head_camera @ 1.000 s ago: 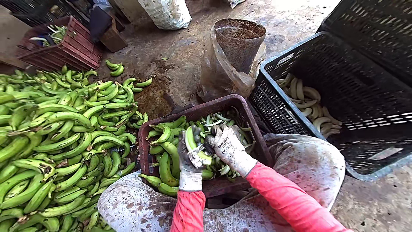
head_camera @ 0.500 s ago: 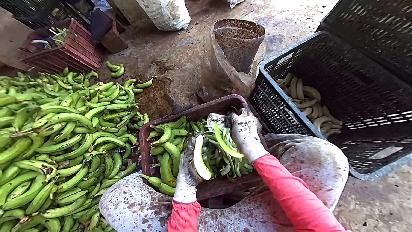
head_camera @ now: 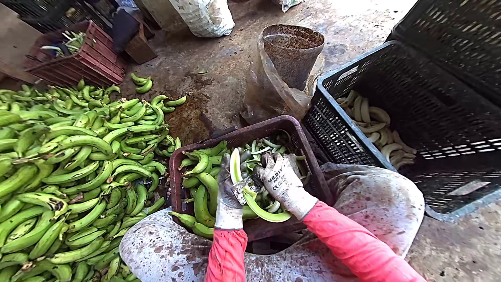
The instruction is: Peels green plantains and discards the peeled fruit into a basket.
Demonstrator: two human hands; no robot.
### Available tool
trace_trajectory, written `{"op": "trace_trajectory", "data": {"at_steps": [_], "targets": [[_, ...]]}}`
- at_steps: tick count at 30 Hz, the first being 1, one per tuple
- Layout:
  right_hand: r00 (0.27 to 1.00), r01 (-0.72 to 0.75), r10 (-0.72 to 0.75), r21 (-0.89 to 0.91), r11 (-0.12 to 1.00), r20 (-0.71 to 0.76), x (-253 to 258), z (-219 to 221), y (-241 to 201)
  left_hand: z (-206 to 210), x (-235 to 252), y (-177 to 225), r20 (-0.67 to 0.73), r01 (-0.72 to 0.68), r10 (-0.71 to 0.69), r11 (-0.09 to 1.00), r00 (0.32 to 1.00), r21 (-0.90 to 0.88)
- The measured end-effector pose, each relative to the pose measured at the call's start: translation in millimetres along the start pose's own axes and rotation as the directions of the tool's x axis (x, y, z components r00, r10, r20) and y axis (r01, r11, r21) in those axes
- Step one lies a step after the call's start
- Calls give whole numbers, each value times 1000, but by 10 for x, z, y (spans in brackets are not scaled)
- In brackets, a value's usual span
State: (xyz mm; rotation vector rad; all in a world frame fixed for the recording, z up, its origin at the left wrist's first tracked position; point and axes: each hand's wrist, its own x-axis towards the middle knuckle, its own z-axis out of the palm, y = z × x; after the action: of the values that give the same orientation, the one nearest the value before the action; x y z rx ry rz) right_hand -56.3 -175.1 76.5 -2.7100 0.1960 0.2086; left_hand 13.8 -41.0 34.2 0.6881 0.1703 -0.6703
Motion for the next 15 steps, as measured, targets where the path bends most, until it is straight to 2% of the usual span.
{"op": "trace_trajectory", "data": {"at_steps": [3,5,7,9,10,11,13,14,15], "targets": [[975,-153,152,5,988,-165,121,156,34,126,-134,-245,-50,-44,45,999,998,21],[936,-323,321,11,946,-144,253,180,173,164,-221,-356,-134,30,-31,1000,990,-6],[887,-435,438,51,899,-148,350,152,374,96,-286,-393,-221,61,-37,993,975,101],[853,-477,484,82,875,-196,356,96,480,-7,-289,-340,-373,24,101,949,922,315],[847,-486,494,90,869,-194,342,54,508,-82,-258,-317,-410,-18,240,878,880,478],[849,-500,508,88,861,-145,318,15,519,-182,-215,-290,-407,-41,367,782,836,622],[852,-522,517,60,851,84,217,-15,535,-350,-139,-201,-363,-6,518,580,775,815],[811,-544,519,21,839,270,131,-48,527,-370,-113,-152,-340,25,550,500,763,866],[727,-554,515,-56,831,454,59,-87,505,-334,-78,-115,-324,39,566,456,758,889]]}}
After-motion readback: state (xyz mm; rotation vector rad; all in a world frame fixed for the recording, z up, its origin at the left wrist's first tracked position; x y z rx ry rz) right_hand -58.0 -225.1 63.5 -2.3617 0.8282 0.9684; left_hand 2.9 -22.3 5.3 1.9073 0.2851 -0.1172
